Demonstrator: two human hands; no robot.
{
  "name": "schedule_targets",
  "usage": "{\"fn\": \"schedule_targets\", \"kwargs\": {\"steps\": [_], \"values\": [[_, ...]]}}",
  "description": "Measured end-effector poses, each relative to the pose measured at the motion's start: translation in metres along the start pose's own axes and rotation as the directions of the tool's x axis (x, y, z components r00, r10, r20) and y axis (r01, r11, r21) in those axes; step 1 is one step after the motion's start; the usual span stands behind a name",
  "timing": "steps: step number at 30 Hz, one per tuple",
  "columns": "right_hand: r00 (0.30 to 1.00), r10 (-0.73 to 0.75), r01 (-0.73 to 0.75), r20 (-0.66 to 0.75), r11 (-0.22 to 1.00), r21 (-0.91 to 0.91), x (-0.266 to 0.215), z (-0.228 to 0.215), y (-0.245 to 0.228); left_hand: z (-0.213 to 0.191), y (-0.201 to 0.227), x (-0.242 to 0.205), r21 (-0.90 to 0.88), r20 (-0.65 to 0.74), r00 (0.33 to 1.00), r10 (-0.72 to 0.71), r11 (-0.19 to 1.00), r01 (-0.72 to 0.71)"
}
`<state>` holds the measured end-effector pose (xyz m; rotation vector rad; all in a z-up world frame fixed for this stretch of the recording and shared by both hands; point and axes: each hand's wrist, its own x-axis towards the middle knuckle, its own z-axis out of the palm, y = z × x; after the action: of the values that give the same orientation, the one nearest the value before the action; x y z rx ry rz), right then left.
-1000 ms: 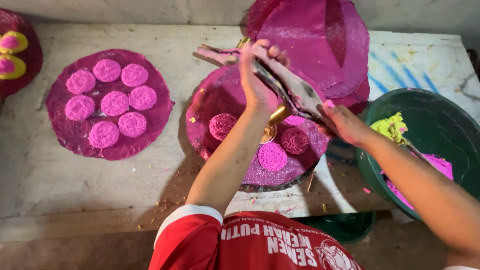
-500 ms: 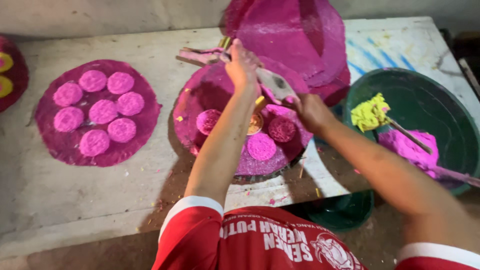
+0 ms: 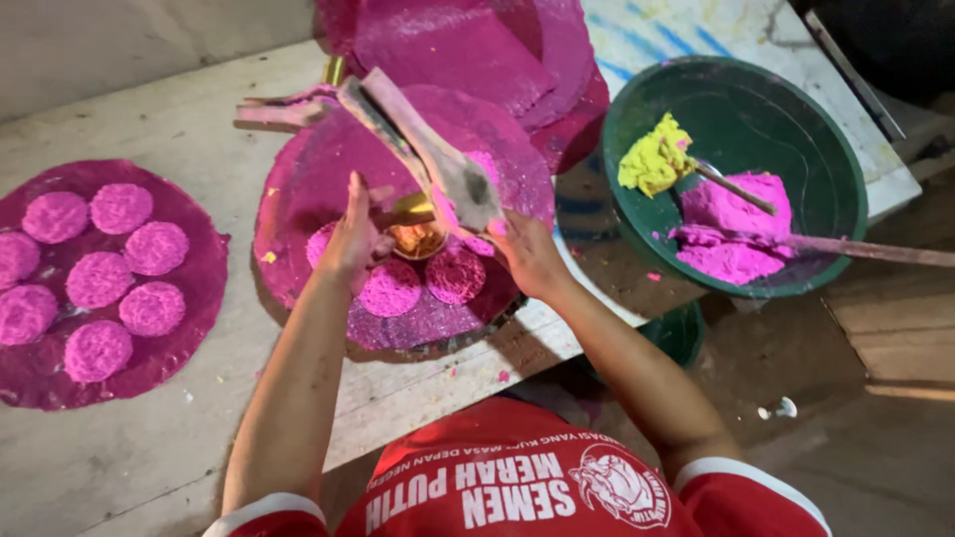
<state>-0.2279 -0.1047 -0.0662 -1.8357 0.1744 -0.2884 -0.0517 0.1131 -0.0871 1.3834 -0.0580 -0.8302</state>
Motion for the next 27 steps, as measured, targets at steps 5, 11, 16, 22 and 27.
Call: {"fn": "schedule_targets", "kwargs": {"steps": [5,11,16,22,27], "values": [[0.985,-0.126,0.128,-0.12,0.992,0.009,0.009,0.005,0.019,0.025,0.008,-0.014,0.454,0.017,0.88,0.474,0.781,-0.429],[0.944,0.194,-0.328,0.265,0.611,0.72,-0.017,-0.017,0.028,0.052,0.062,-0.109,0.935,0.137,0.814,0.564,0.197,-0.294],[0.896,0.109,-0.39,0.431,0.658,0.645,-0.053,-0.026,-0.003,0.06,0.09,-0.157,0.821,0.382,0.558,0.737,0.007,-0.571],[0.851,-0.212,0.328,0.481,0.929,-0.171,-0.077,-0.049,-0.099,0.047,0.062,-0.187,0.598,0.625,0.732,0.273,0.435,-0.673],[0.502,-0.432,0.789,0.749,0.584,-0.192,-0.051,-0.037,-0.192,0.05,0.04,-0.208,0.613,0.664,0.738,0.118,0.48,-0.628]]}}
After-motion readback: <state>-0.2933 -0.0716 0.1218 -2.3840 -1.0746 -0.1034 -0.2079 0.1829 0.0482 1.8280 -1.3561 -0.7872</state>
